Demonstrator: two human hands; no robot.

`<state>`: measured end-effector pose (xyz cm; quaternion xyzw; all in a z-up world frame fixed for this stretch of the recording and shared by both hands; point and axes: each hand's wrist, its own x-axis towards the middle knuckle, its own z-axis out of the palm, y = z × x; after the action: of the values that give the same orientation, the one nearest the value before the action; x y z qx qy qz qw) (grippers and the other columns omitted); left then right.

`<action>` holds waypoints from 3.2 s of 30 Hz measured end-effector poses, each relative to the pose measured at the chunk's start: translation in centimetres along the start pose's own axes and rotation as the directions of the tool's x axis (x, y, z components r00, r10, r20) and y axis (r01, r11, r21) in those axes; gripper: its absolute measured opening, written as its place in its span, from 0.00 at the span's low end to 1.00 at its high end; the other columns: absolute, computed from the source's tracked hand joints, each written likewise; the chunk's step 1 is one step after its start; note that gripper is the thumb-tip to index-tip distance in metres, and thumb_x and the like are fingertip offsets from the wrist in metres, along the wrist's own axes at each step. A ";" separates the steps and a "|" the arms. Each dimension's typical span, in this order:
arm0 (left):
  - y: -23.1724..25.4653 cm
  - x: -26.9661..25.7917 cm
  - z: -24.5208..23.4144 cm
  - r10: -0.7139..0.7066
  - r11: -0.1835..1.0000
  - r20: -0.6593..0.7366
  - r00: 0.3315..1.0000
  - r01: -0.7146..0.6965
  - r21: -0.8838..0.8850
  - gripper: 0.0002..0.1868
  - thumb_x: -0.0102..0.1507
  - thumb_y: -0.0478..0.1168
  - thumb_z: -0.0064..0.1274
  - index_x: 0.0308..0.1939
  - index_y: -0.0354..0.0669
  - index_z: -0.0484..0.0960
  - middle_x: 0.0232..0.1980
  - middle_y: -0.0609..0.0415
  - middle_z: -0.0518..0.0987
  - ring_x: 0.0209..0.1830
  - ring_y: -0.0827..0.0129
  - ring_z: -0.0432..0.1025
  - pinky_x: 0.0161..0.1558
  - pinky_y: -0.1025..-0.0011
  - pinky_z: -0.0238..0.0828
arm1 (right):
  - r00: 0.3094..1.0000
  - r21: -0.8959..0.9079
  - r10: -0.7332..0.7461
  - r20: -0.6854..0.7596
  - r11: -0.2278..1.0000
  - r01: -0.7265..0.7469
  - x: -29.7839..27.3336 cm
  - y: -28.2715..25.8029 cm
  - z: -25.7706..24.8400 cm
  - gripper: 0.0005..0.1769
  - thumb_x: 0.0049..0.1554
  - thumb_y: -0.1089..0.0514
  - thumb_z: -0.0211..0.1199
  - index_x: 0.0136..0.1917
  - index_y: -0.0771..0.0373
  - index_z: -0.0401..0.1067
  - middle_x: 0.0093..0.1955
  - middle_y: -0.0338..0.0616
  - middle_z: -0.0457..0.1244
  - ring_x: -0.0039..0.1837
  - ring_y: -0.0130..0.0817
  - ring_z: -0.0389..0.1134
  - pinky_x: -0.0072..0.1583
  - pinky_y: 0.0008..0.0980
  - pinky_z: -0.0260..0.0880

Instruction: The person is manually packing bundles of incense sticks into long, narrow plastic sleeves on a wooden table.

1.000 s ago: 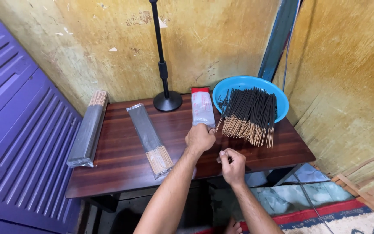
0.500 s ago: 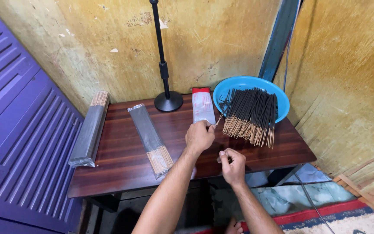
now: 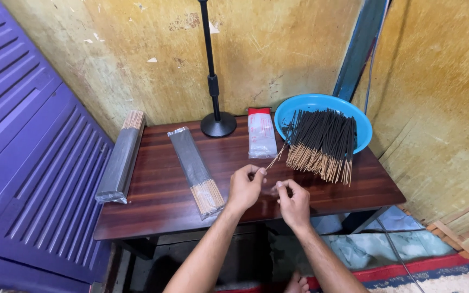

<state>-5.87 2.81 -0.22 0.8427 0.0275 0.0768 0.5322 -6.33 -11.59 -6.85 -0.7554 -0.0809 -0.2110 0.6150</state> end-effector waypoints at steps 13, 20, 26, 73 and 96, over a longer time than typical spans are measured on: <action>-6.7 -9.8 -6.1 0.126 0.992 -0.322 0.938 -0.117 0.047 0.14 0.63 0.41 0.54 0.26 0.36 0.84 0.20 0.55 0.79 0.18 0.72 0.67 0.23 0.74 0.66 | 0.888 0.160 0.375 0.267 0.891 -0.425 -2.6 -5.9 6.6 0.12 0.58 0.67 0.61 0.53 0.76 0.78 0.43 0.55 0.74 0.45 0.36 0.77 0.45 0.27 0.76; -11.0 -5.3 -10.9 -0.247 0.703 -0.212 0.946 0.025 -0.711 0.28 0.69 0.42 0.43 0.71 0.32 0.66 0.63 0.41 0.79 0.46 0.69 0.75 0.39 0.77 0.77 | 0.779 -0.074 0.258 0.571 0.962 -0.265 -6.0 -8.3 6.8 0.13 0.55 0.68 0.57 0.49 0.71 0.81 0.35 0.45 0.74 0.38 0.29 0.77 0.43 0.24 0.75; -10.4 -7.0 -13.9 -0.281 0.637 -0.137 0.950 0.078 -0.767 0.21 0.70 0.35 0.42 0.67 0.32 0.72 0.56 0.44 0.85 0.54 0.65 0.79 0.45 0.77 0.73 | 0.653 -0.344 0.346 0.673 0.929 -0.138 -7.5 -10.3 6.3 0.15 0.59 0.61 0.54 0.49 0.63 0.82 0.30 0.36 0.71 0.28 0.23 0.63 0.34 0.23 0.62; -11.9 -4.8 -11.4 0.444 0.730 -0.223 0.868 -0.206 0.652 0.25 0.56 0.41 0.62 0.55 0.41 0.76 0.60 0.53 0.77 0.57 0.60 0.73 0.61 0.60 0.61 | 0.664 -0.448 0.415 0.623 0.884 -0.132 -6.3 -9.5 4.9 0.11 0.56 0.62 0.60 0.48 0.67 0.81 0.31 0.40 0.73 0.31 0.25 0.72 0.37 0.23 0.72; -8.8 -6.0 -11.4 0.315 0.753 -0.275 0.908 -0.064 0.655 0.11 0.64 0.47 0.53 0.37 0.44 0.77 0.30 0.53 0.77 0.28 0.58 0.73 0.33 0.62 0.70 | 0.617 -0.250 0.494 0.613 0.861 -0.442 -5.4 -8.5 9.4 0.09 0.55 0.68 0.56 0.46 0.75 0.76 0.29 0.49 0.70 0.28 0.32 0.69 0.31 0.25 0.68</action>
<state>-13.30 15.99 -3.92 0.9401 0.0638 0.2742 0.1922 -12.42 0.21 -2.95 -0.7968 -0.0844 0.2336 0.5509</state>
